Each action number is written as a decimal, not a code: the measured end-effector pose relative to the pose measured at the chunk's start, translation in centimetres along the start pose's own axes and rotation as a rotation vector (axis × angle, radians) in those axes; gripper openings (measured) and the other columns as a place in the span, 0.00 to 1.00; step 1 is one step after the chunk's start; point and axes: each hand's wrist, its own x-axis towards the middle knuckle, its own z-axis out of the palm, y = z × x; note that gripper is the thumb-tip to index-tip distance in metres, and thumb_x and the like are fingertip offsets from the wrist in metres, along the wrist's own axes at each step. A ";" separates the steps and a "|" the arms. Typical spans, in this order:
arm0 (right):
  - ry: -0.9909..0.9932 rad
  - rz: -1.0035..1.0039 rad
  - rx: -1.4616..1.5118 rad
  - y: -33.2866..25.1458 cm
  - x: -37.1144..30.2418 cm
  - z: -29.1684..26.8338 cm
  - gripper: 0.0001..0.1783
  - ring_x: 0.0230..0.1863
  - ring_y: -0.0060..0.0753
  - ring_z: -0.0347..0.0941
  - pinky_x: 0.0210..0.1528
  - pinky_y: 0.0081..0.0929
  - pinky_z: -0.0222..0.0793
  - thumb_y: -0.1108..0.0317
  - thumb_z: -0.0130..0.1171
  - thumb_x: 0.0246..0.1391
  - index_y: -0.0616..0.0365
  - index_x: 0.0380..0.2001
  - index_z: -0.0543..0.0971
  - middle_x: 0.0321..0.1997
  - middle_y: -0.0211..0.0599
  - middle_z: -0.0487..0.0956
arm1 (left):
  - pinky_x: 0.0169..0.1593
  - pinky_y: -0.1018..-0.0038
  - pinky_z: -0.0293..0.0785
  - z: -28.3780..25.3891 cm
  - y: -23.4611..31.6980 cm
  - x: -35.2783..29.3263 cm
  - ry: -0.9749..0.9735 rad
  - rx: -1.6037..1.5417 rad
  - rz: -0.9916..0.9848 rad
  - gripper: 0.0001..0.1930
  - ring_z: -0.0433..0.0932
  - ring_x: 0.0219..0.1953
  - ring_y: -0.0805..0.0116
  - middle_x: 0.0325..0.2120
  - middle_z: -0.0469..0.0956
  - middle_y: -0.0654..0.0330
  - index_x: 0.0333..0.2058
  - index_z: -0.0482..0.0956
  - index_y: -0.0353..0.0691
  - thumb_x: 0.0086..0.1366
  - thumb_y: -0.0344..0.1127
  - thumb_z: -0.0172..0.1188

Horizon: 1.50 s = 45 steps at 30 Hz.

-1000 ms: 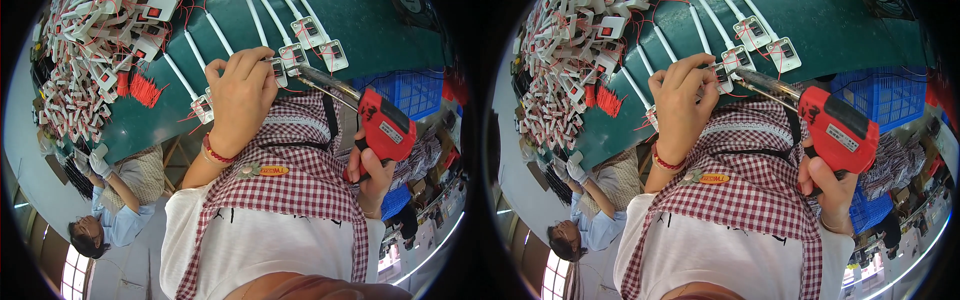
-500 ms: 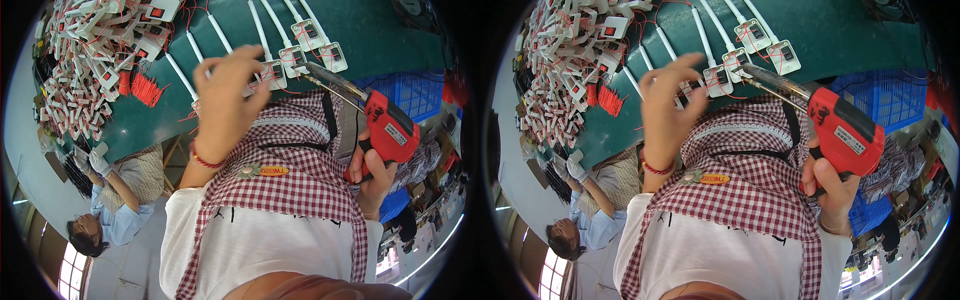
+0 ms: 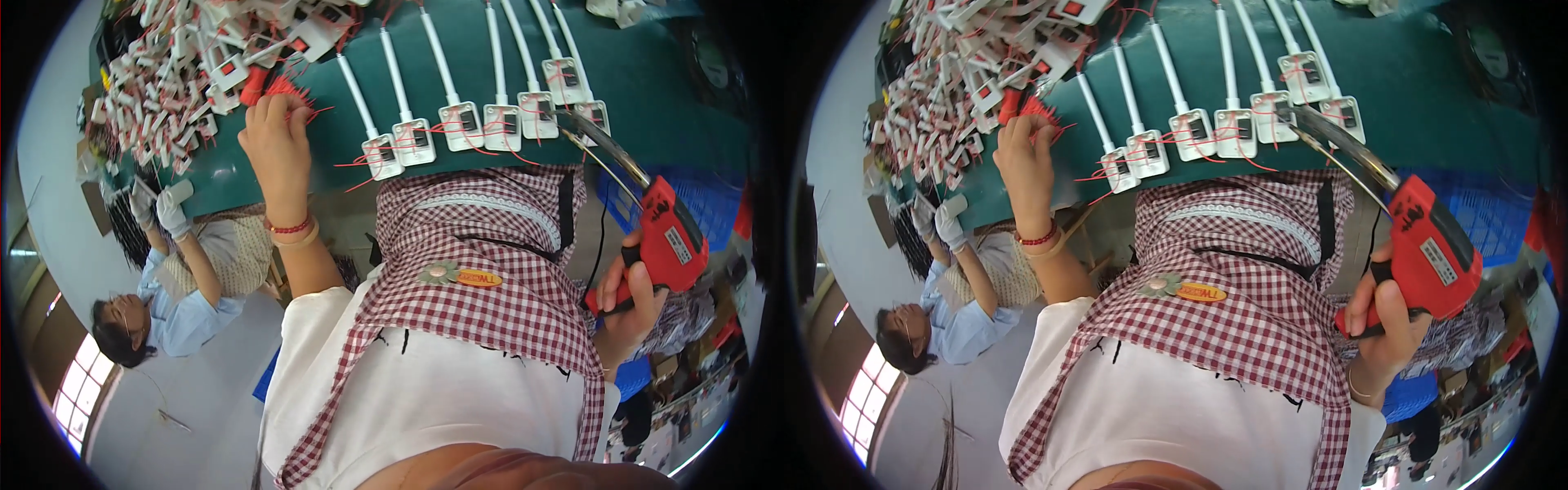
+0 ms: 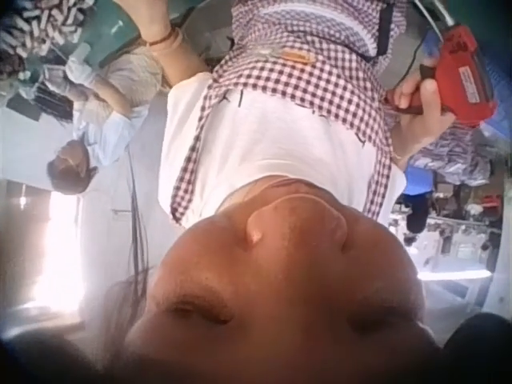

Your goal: The person solders wires to small white electronic components on an assembly line. This is done using a soldering iron and solder wire.

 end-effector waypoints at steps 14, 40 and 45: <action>0.023 -0.036 0.030 0.0 0.1 0.3 0.17 0.09 0.17 0.56 0.12 0.14 0.54 0.66 0.48 0.55 0.70 0.42 0.65 0.15 0.35 0.67 | 0.38 0.68 0.60 0.5 0.5 0.2 -0.003 -0.110 0.173 0.05 0.69 0.34 0.62 0.27 0.72 0.64 0.28 0.75 0.43 0.51 0.32 0.62; 0.083 0.001 -0.020 -0.4 -0.1 0.0 0.16 0.09 0.17 0.58 0.12 0.15 0.53 0.66 0.51 0.52 0.68 0.40 0.68 0.15 0.35 0.69 | 0.41 0.70 0.60 1.9 17.4 1.3 0.061 -0.588 0.405 0.07 0.74 0.34 0.69 0.32 0.77 0.67 0.26 0.74 0.43 0.48 0.27 0.62; 0.057 0.044 -0.018 -1.2 0.0 0.3 0.16 0.10 0.18 0.59 0.13 0.15 0.54 0.68 0.51 0.51 0.69 0.40 0.68 0.15 0.35 0.69 | 0.43 0.70 0.59 2.3 17.2 1.0 0.020 -0.656 0.382 0.06 0.74 0.37 0.70 0.40 0.78 0.67 0.25 0.73 0.42 0.48 0.27 0.61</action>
